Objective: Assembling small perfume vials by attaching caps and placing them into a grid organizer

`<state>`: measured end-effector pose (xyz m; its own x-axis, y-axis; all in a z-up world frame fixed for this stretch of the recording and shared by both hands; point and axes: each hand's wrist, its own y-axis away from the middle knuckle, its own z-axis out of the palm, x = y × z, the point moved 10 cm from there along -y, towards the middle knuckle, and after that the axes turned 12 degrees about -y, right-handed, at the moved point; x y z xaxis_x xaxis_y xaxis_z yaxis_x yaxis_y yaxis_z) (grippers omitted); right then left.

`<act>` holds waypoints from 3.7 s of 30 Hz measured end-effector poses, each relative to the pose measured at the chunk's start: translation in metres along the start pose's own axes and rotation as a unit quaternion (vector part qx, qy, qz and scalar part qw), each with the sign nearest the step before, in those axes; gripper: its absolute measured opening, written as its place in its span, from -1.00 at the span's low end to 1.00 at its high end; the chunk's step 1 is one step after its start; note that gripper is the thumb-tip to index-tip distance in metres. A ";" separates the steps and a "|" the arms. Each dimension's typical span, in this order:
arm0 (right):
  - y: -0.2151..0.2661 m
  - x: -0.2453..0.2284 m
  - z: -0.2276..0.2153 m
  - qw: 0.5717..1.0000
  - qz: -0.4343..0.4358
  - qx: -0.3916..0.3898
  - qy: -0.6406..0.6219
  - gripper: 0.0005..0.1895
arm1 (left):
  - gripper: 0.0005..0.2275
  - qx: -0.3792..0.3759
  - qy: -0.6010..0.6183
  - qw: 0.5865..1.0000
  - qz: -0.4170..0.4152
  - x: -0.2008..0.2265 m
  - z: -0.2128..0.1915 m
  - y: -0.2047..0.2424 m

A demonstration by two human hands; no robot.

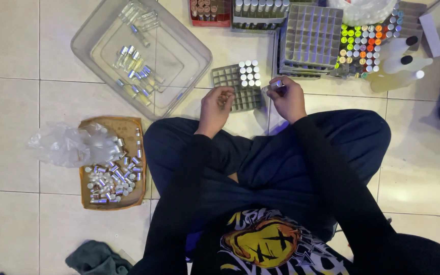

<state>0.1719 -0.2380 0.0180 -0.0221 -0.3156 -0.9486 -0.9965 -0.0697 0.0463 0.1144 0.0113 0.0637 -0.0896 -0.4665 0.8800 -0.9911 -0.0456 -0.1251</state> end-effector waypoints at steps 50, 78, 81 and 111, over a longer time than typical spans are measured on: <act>-0.061 -0.156 0.220 0.964 -0.169 -0.185 0.083 -0.85 | -0.82 0.115 -0.274 0.942 -0.153 -0.163 -0.202 -0.023; -0.086 -0.052 0.417 0.932 0.092 -0.306 0.170 -0.57 | -0.43 0.108 -0.187 0.880 -0.422 -0.271 -0.178 -0.026; -0.082 -0.049 0.417 0.933 0.115 -0.305 0.154 -0.54 | -0.54 0.105 -0.148 0.899 -0.399 -0.269 -0.170 -0.030; -0.042 -0.069 0.406 0.903 0.260 -0.185 -0.287 -0.64 | -0.47 0.177 -0.078 0.884 -0.426 -0.235 -0.176 -0.008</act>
<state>0.1824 0.1712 -0.0457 -0.6231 0.1383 -0.7698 -0.7469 -0.3973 0.5332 0.1264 0.2765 -0.0616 0.7169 -0.2446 0.6528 -0.5966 -0.6998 0.3929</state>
